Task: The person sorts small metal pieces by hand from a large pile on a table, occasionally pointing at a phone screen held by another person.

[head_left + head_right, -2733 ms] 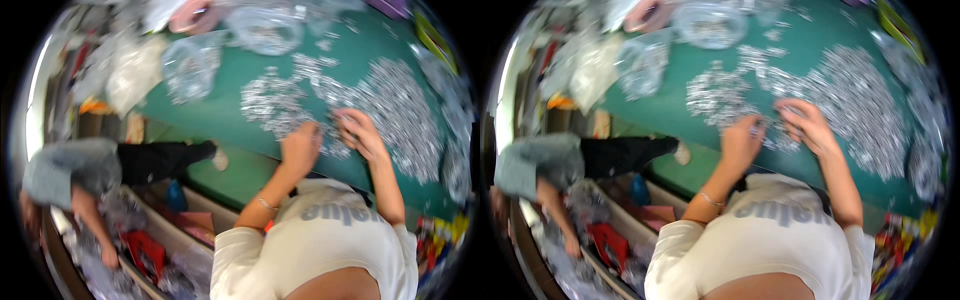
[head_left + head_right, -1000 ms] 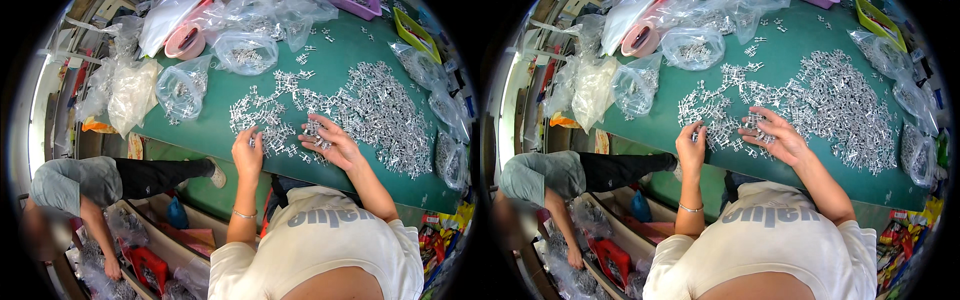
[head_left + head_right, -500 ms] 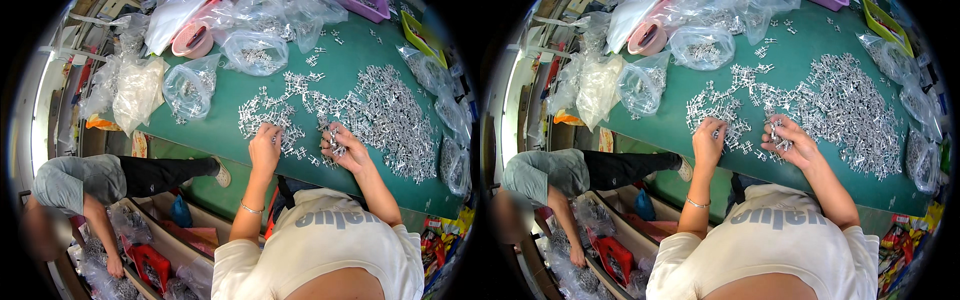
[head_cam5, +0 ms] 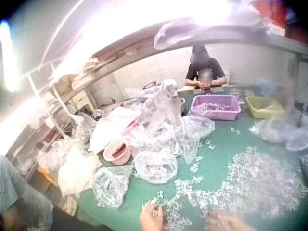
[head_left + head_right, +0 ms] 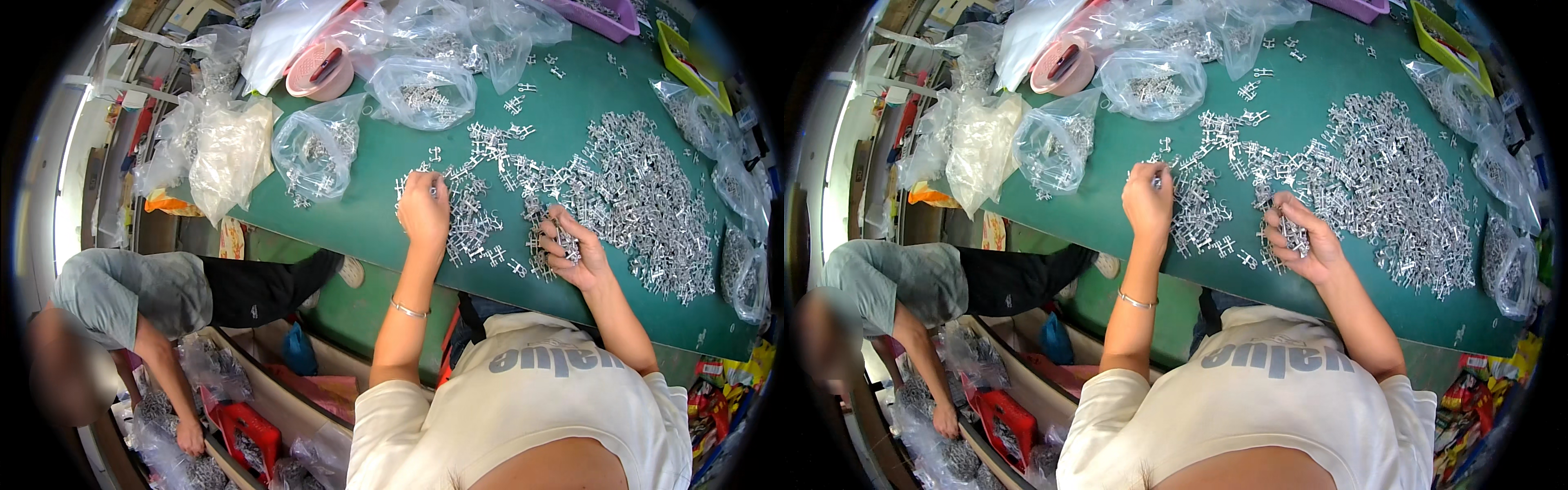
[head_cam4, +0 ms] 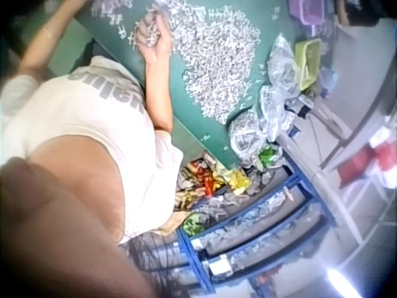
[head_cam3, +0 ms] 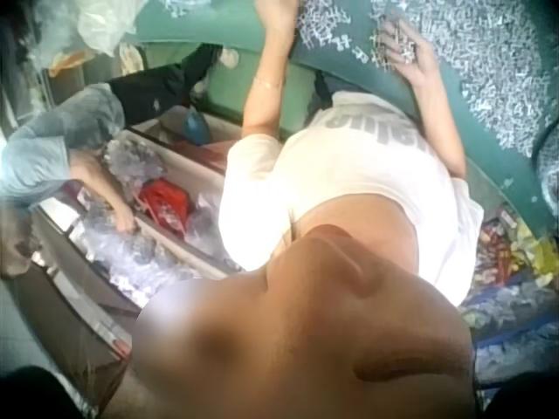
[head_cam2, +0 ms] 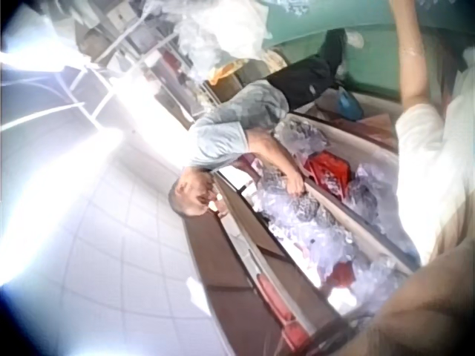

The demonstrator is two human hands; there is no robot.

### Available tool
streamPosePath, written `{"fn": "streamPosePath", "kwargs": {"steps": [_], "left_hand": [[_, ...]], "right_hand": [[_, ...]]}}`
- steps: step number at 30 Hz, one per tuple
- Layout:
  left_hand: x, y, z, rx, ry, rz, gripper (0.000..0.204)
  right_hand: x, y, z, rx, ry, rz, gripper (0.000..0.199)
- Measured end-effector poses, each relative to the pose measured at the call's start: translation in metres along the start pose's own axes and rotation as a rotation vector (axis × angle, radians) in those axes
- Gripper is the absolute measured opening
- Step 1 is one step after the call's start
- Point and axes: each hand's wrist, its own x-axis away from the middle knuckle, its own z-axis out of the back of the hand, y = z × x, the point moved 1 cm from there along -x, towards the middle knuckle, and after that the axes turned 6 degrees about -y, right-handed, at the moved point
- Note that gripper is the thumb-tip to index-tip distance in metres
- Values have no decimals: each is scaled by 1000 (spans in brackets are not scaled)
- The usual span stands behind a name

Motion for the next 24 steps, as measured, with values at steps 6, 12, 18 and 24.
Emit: {"fn": "streamPosePath", "kwargs": {"steps": [6, 12, 18, 24], "left_hand": [[26, -8, 19, 1346, -396, 606, 13], [-4, -7, 14, 1144, -264, 512, 16], [-83, 1, -9, 1050, -102, 418, 22], [-30, -14, 8, 881, -82, 340, 18]], "right_hand": [[-2, 6, 15, -161, 7, -71, 12], [-4, 11, 5, -23, -13, -61, 12], [-2, 9, -1, -14, -28, -52, 12], [8, 2, 11, -119, -42, -6, 17]]}}
